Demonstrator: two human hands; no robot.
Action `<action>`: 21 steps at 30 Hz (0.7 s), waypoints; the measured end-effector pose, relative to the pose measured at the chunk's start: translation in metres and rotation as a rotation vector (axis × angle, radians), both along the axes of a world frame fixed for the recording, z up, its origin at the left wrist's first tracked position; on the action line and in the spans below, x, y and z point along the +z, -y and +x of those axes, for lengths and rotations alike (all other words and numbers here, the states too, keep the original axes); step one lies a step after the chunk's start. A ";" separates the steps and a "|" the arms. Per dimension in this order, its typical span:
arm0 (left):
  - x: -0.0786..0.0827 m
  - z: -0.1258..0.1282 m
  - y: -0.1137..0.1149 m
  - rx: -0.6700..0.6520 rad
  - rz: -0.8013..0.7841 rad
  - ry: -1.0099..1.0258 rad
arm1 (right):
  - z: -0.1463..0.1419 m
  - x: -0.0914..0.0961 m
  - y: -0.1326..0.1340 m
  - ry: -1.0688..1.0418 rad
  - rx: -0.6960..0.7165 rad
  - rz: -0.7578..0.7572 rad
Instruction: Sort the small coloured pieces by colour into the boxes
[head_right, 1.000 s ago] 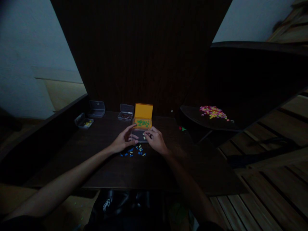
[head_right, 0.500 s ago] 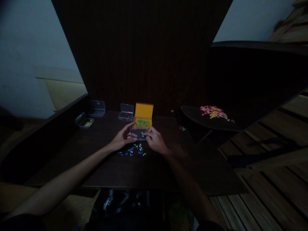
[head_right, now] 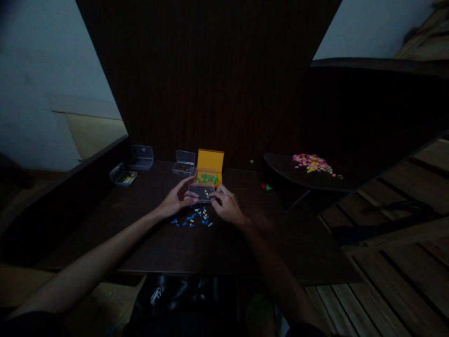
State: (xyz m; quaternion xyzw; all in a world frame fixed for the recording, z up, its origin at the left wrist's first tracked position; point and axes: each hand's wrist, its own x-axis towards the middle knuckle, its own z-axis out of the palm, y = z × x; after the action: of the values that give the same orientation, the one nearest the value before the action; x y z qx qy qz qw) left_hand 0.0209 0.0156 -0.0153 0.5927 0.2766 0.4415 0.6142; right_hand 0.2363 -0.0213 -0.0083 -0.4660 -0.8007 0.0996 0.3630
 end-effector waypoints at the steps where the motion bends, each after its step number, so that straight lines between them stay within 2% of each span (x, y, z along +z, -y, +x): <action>1: 0.001 0.000 0.000 -0.002 0.001 -0.001 | 0.000 0.000 0.000 -0.005 -0.005 -0.005; 10: 0.000 0.000 0.002 -0.017 0.027 -0.011 | -0.001 -0.002 -0.003 -0.018 -0.081 -0.022; 21: -0.003 0.002 0.002 -0.025 0.064 -0.040 | 0.003 -0.004 -0.008 -0.076 -0.028 -0.102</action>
State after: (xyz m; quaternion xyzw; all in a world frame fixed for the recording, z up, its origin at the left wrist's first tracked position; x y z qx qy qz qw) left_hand 0.0230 0.0138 -0.0179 0.6243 0.2670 0.4304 0.5948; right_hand 0.2396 -0.0129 -0.0120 -0.4908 -0.7737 0.1527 0.3703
